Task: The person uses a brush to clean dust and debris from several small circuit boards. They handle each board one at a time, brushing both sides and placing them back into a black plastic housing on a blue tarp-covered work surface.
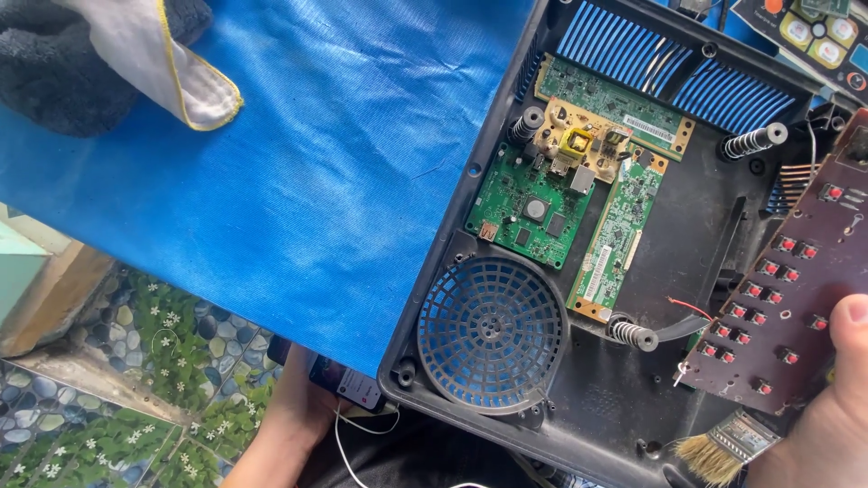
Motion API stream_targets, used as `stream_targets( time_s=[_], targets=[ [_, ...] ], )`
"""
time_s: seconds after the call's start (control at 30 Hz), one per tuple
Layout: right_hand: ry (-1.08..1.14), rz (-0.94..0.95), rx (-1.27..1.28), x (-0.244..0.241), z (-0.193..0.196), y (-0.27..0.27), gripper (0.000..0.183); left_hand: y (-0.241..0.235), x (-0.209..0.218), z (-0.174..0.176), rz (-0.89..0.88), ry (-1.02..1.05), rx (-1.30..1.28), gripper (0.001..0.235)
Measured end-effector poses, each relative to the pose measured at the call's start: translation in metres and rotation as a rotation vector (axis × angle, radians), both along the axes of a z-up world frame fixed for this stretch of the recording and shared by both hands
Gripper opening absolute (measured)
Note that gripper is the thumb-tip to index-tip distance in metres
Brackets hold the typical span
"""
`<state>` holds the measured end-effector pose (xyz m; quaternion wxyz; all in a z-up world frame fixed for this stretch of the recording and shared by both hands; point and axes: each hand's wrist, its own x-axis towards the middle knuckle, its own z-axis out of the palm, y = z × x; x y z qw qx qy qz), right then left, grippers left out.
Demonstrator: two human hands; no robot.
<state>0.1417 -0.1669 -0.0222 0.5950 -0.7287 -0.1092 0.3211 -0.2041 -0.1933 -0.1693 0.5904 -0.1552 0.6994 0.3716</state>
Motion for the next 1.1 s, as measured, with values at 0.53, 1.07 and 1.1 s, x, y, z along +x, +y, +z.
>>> stream_targets(
  time_s=[0.53,1.07,1.1],
  targets=[
    [0.042,0.024,-0.001,0.003,-0.005,-0.002,0.065,-0.015,-0.01,-0.005,0.026,0.005,0.144,0.02],
    [-0.151,0.127,0.17,0.012,-0.004,-0.006,0.025,0.023,0.001,0.035,-0.26,0.106,0.313,0.078],
    [-0.152,0.125,0.173,0.013,-0.004,-0.006,0.025,0.023,0.005,0.042,-0.279,0.126,0.322,0.078]
  ],
)
